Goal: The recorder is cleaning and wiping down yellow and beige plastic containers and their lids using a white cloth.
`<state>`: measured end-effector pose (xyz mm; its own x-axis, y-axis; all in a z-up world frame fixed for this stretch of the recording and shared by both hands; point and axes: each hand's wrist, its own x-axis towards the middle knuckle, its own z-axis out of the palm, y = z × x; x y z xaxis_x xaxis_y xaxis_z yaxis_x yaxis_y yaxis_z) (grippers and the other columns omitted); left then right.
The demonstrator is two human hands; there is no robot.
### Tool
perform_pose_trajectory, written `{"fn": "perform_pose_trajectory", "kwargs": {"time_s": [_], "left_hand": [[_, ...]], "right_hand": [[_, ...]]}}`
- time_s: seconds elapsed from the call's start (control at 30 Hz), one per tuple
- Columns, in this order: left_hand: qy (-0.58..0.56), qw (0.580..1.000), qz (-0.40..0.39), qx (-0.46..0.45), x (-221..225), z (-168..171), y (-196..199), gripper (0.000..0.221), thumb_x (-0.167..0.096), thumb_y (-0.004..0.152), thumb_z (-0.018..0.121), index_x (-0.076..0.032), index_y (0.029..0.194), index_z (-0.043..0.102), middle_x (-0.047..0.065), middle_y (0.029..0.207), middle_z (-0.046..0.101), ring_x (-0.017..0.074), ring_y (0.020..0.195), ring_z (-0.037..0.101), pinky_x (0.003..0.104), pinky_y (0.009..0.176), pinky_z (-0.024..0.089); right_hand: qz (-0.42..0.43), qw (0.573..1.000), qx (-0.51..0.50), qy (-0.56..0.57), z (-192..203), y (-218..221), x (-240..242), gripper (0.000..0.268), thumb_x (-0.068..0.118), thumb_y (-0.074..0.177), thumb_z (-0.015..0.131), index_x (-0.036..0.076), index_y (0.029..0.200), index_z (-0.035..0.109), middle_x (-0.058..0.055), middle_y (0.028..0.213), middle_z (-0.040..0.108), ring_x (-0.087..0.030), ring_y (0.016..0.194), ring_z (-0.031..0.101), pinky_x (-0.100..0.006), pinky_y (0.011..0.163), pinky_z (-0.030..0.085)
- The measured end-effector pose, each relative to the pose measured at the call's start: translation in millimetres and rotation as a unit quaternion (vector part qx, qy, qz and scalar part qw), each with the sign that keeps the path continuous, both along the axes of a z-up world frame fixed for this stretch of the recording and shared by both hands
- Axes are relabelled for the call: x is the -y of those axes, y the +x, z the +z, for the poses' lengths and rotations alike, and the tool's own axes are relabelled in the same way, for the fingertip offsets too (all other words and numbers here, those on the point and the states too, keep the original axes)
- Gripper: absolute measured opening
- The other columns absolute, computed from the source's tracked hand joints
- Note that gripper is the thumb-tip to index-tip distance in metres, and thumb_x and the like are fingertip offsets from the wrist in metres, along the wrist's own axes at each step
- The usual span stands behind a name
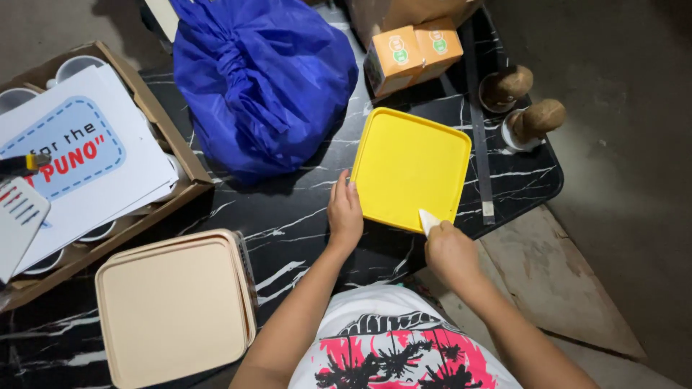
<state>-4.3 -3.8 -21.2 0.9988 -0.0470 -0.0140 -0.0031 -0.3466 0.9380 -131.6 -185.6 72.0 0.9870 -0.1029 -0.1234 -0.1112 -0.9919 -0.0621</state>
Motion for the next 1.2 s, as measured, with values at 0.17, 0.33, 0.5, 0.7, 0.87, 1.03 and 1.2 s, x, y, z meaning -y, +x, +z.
{"fn": "perform_pose_trajectory", "kwargs": {"time_s": [0.17, 0.33, 0.5, 0.7, 0.87, 1.03, 1.2], "left_hand": [[-0.015, 0.999, -0.033, -0.039, -5.8, 19.9, 13.8, 0.042, -0.026, 0.107, 0.045, -0.004, 0.142, 0.052, 0.025, 0.125, 0.065, 0.0406, 0.111, 0.065, 0.046, 0.093, 0.05], [-0.022, 0.992, -0.12, -0.03, -21.9, -4.0, 62.4, 0.037, -0.029, 0.107, 0.048, -0.01, 0.137, 0.058, 0.022, 0.116, 0.07, 0.0375, 0.107, 0.068, 0.045, 0.091, 0.052], [0.032, 0.995, -0.079, 0.053, -34.9, -1.2, 88.6, 0.037, -0.029, 0.105, 0.06, -0.007, 0.135, 0.063, 0.017, 0.098, 0.064, 0.0279, 0.086, 0.064, 0.039, 0.079, 0.053], [-0.065, 0.998, 0.021, -0.005, -23.8, 10.8, 15.4, 0.052, -0.018, 0.1, 0.063, -0.002, 0.146, 0.044, 0.016, 0.117, 0.055, 0.0183, 0.077, 0.063, 0.033, 0.074, 0.055], [-0.097, 0.994, 0.005, -0.04, -23.9, 1.9, 15.2, 0.055, -0.015, 0.101, 0.063, -0.003, 0.151, 0.043, 0.013, 0.112, 0.055, 0.0138, 0.076, 0.062, 0.029, 0.069, 0.057], [-0.159, 0.985, 0.005, -0.069, -20.3, -8.8, 15.2, 0.058, -0.015, 0.101, 0.062, -0.003, 0.152, 0.039, 0.009, 0.104, 0.055, 0.0113, 0.074, 0.062, 0.027, 0.06, 0.059], [-0.124, 0.992, 0.007, -0.03, -19.3, -15.9, 17.3, 0.056, -0.015, 0.101, 0.062, -0.002, 0.151, 0.041, 0.01, 0.104, 0.058, 0.014, 0.076, 0.061, 0.029, 0.067, 0.057]], "right_hand": [[-0.02, 0.982, -0.062, 0.177, -7.4, 26.2, 8.1, 0.015, 0.013, 0.089, 0.062, 0.001, 0.092, 0.069, -0.019, 0.089, 0.07, -0.034, 0.079, 0.069, -0.043, 0.071, 0.055], [-0.157, 0.805, -0.036, 0.57, -46.8, 76.3, 50.5, 0.026, 0.015, 0.095, 0.058, 0.004, 0.117, 0.068, -0.007, 0.098, 0.071, -0.014, 0.085, 0.066, -0.028, 0.076, 0.054], [-0.09, 0.855, 0.294, 0.419, -20.1, 110.8, 42.0, 0.028, 0.007, 0.101, 0.062, -0.002, 0.127, 0.065, -0.017, 0.128, 0.06, -0.022, 0.108, 0.064, -0.033, 0.088, 0.055], [0.117, 0.973, 0.195, 0.043, -36.4, 103.6, 28.4, 0.049, 0.0, 0.094, 0.058, -0.004, 0.142, 0.052, -0.03, 0.151, 0.05, -0.047, 0.14, 0.047, -0.049, 0.115, 0.041], [0.132, 0.982, 0.125, -0.057, -48.6, 138.9, 24.2, 0.048, 0.004, 0.094, 0.055, -0.005, 0.141, 0.054, -0.027, 0.153, 0.048, -0.039, 0.145, 0.044, -0.057, 0.12, 0.032], [0.18, 0.97, 0.149, -0.068, -62.3, 158.3, -9.2, 0.061, 0.015, 0.082, 0.056, -0.011, 0.138, 0.056, -0.028, 0.149, 0.05, -0.039, 0.142, 0.045, -0.057, 0.117, 0.029], [0.24, 0.95, 0.193, -0.042, -35.4, 157.9, -49.4, 0.043, 0.011, 0.09, 0.058, -0.002, 0.13, 0.065, -0.021, 0.142, 0.061, -0.033, 0.139, 0.053, -0.054, 0.117, 0.036]]}}
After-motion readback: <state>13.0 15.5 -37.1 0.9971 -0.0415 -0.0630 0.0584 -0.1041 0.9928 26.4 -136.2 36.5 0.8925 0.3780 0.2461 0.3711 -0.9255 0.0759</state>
